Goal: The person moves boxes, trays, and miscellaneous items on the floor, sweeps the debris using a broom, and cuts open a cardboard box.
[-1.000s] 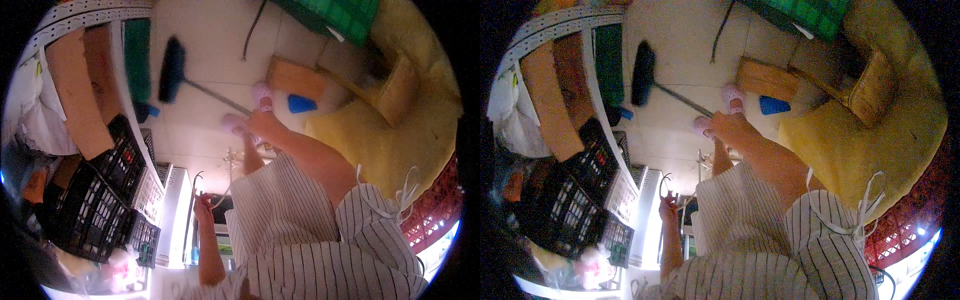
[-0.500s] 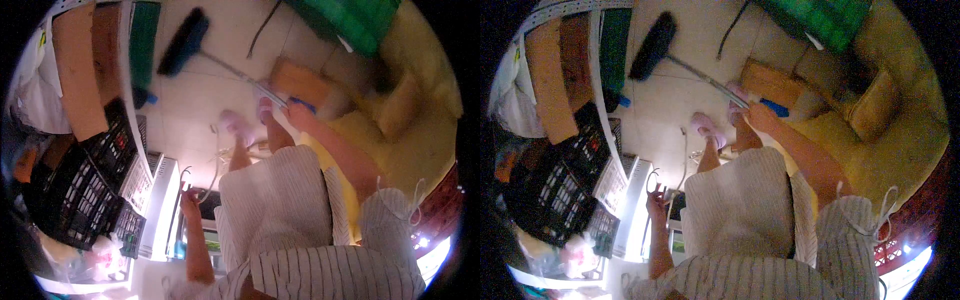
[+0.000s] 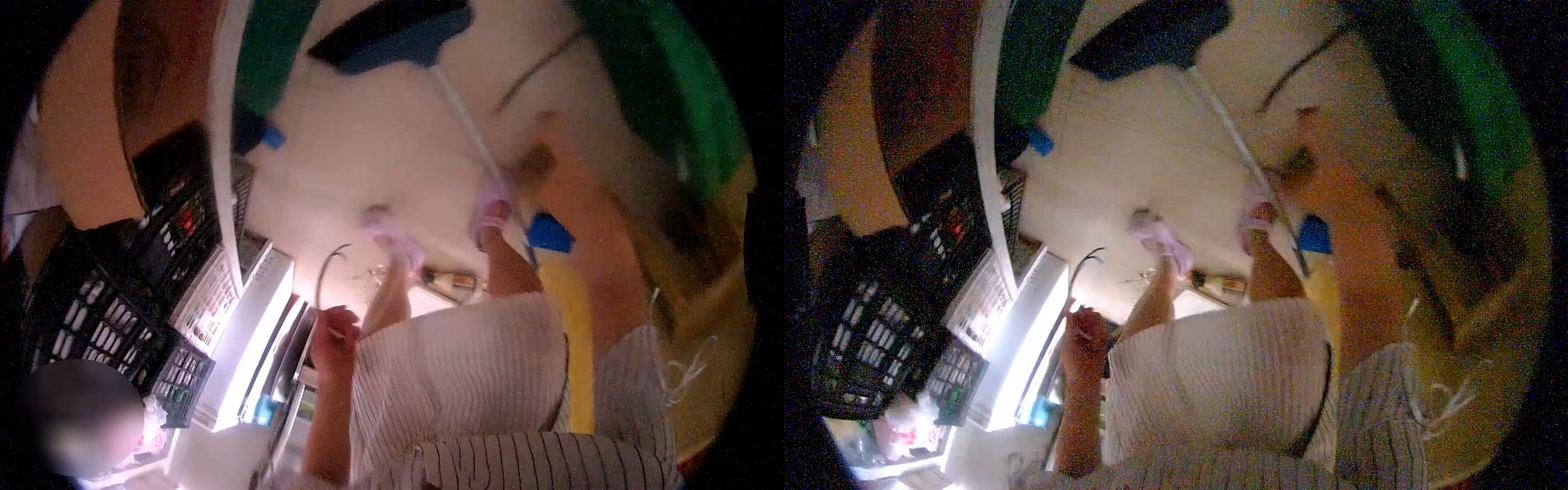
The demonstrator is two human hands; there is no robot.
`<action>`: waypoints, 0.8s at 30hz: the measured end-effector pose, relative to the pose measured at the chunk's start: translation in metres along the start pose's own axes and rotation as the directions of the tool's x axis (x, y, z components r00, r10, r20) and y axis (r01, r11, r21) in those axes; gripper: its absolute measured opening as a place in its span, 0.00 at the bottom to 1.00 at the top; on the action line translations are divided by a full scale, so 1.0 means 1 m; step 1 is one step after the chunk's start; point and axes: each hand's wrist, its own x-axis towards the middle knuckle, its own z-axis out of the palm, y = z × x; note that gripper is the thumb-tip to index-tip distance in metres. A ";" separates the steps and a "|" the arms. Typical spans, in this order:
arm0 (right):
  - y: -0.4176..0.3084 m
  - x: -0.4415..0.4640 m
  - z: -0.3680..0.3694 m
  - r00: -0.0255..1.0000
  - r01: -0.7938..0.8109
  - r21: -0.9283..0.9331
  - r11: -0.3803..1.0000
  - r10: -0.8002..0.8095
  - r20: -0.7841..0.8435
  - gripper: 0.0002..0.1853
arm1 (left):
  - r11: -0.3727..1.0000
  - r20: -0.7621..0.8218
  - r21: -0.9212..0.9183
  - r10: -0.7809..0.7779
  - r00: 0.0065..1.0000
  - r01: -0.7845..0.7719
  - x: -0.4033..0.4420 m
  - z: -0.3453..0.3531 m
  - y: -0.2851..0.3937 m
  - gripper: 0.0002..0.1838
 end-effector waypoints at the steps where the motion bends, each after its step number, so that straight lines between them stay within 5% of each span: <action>1: -0.006 0.025 0.007 1.000 -0.005 -0.014 1.000 0.005 -0.020 0.18 | 0.999 0.001 -0.027 0.030 1.000 -0.030 -0.007 0.020 0.000 0.15; 7: -0.028 0.118 0.050 0.996 -0.087 -0.103 0.991 0.086 -0.017 0.19 | 0.909 -0.078 -0.392 -0.186 0.979 0.142 0.043 0.005 -0.041 0.13; 10: -0.036 0.134 0.057 0.995 -0.094 -0.052 0.994 0.094 -0.018 0.20 | 0.903 -0.091 -0.408 -0.186 0.978 0.134 0.061 0.002 -0.053 0.14; 13: -0.038 0.110 0.035 0.996 -0.082 0.283 0.955 0.086 -0.001 0.20 | 0.885 -0.078 -0.441 -0.204 0.976 0.149 0.052 0.000 -0.056 0.16; 15: -0.053 0.059 0.003 0.992 -0.110 0.638 0.762 0.119 0.029 0.21 | 0.841 0.036 -0.497 -0.224 0.974 0.212 0.048 0.003 -0.053 0.17; 18: -0.143 -0.084 -0.070 0.944 -0.257 0.854 0.453 0.307 0.121 0.22 | 0.918 0.095 -0.313 -0.223 0.970 0.242 0.049 0.017 -0.044 0.17; 19: -0.123 -0.111 -0.061 0.989 -0.150 0.896 0.419 0.047 0.144 0.18 | 0.909 0.180 -0.297 -0.248 0.952 0.293 0.059 0.009 -0.048 0.18; 21: -0.132 -0.178 -0.075 0.940 -0.199 0.569 0.798 -0.010 0.342 0.14 | 0.892 0.284 -0.286 -0.270 0.920 0.349 0.057 0.026 -0.043 0.19; 22: -0.129 -0.217 -0.062 0.912 0.069 0.748 0.660 -0.345 0.221 0.14 | 0.884 0.296 -0.295 -0.275 0.915 0.361 0.046 0.045 -0.029 0.19; 24: -0.152 -0.269 -0.066 0.858 0.162 0.639 0.752 -0.427 0.284 0.07 | 0.888 0.244 -0.269 -0.312 0.918 0.374 0.042 0.066 -0.010 0.22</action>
